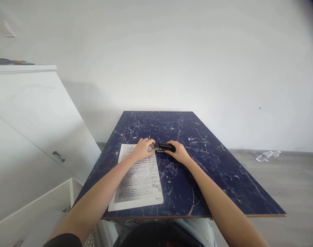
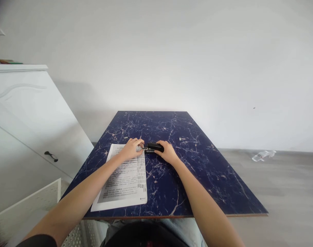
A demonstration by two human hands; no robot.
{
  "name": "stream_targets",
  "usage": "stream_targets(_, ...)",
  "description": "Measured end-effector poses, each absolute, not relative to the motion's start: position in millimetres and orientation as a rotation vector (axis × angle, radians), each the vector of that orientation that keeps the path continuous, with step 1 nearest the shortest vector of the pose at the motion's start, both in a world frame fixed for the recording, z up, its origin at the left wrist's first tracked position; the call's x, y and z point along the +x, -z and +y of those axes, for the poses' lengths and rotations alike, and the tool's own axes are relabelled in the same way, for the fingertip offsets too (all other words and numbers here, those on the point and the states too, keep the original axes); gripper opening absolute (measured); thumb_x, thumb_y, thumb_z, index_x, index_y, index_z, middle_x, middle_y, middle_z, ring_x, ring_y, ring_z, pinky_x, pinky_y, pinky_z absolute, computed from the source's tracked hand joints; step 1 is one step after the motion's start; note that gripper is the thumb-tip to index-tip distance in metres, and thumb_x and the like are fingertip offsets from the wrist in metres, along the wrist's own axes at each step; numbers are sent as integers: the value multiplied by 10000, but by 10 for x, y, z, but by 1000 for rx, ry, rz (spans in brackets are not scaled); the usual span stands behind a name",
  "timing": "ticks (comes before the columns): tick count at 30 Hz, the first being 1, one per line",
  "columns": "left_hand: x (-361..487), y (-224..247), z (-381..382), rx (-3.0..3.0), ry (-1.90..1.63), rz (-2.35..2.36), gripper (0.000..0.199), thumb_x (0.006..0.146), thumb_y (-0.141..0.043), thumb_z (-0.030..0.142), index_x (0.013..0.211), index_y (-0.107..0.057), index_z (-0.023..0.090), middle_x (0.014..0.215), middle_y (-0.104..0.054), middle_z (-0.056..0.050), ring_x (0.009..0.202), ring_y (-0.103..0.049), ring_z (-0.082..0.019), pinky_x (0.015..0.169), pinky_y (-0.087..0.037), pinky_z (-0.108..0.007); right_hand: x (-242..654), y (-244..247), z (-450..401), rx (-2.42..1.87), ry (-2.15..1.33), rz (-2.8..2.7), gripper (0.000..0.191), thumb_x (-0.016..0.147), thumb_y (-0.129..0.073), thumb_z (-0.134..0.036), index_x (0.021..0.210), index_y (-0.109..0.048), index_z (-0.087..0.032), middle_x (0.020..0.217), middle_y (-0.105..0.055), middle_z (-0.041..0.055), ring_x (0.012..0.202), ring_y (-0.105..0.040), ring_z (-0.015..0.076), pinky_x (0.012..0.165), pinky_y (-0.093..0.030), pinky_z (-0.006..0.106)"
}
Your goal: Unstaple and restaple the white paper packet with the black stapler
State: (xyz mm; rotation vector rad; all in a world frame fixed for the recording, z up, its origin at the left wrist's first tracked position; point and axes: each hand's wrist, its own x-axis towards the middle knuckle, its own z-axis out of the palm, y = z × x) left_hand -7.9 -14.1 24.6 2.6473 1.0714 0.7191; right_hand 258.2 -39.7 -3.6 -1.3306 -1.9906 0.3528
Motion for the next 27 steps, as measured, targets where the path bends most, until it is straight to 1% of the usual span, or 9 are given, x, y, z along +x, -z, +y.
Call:
stream_targets(5, -218, -321, -81, 2674, -558, 1068, 281, 831, -612, 257, 1111, -589, 255, 971, -711, -19, 947, -622, -235, 864, -373, -376, 2595, 45, -391, -1323, -365, -1995, 309, 789, -755, -296, 1078, -659, -246, 995, -718, 41, 921, -660, 243, 866, -488, 384)
stream_targets(10, -279, -376, -64, 2666, -512, 1055, 279, 843, -611, 276, 1122, -607, 266, 989, -722, -21, 955, -638, -233, 913, -367, -395, 2606, 39, -389, -1324, -374, -1999, 304, 791, -758, -303, 1074, -662, -248, 996, -720, 36, 920, -659, 241, 851, -487, 374)
stream_targets(13, -315, -391, -51, 2600, -509, 1047, 257, 863, -633, 369, 1099, -633, 268, 999, -724, -28, 930, -647, -232, 949, -384, -412, 2611, 32, -391, -1330, -381, -1999, 297, 789, -762, -297, 1065, -665, -247, 984, -721, 34, 913, -659, 240, 845, -486, 370)
stream_targets(15, -363, -378, -11, 2529, -617, 1138, 258, 893, -613, 416, 1097, -640, 261, 991, -724, -38, 939, -647, -236, 965, -402, -419, 2614, 31, -391, -1331, -380, -1997, 300, 788, -763, -297, 1067, -667, -246, 981, -721, 33, 909, -658, 238, 851, -483, 373)
stream_targets(17, -437, -336, 61, 2461, -798, 1347, 222, 928, -574, 385, 1087, -642, 245, 993, -721, -51, 983, -637, -245, 973, -418, -420, 2617, 34, -389, -1333, -383, -1997, 306, 787, -763, -303, 1072, -669, -247, 983, -720, 33, 906, -657, 237, 853, -481, 374)
stream_targets(19, -526, -263, 151, 2419, -907, 1616, 178, 929, -567, 304, 1062, -654, 226, 1039, -712, -73, 1054, -614, -264, 981, -429, -427, 2620, 38, -385, -1335, -389, -2001, 304, 789, -759, -309, 1073, -670, -249, 982, -719, 33, 906, -656, 237, 849, -481, 374)
stream_targets(21, -609, -171, 238, 2401, -847, 1837, 210, 908, -590, 265, 1095, -671, 214, 1134, -693, -106, 1145, -576, -301, 990, -435, -449, 2625, 44, -379, -1333, -393, -2006, 292, 789, -757, -311, 1061, -672, -249, 978, -719, 31, 906, -656, 236, 846, -482, 372)
stream_targets(24, -684, -40, 331, 2408, -667, 1934, 320, 927, -554, 241, 1227, -661, 219, 1278, -651, -123, 1225, -533, -323, 1004, -442, -476, 2630, 53, -372, -1339, -397, -2003, 277, 789, -754, -312, 1047, -674, -248, 969, -717, 29, 892, -658, 231, 834, -484, 364)
stream_targets(27, -705, 32, 387, 2426, -641, 1918, 319, 944, -504, 207, 1201, -694, 216, 1253, -672, -115, 1189, -558, -305, 1014, -447, -457, 2632, 53, -372, -1350, -403, -2000, 282, 793, -749, -319, 1056, -676, -247, 971, -716, 35, 887, -659, 232, 827, -486, 364)
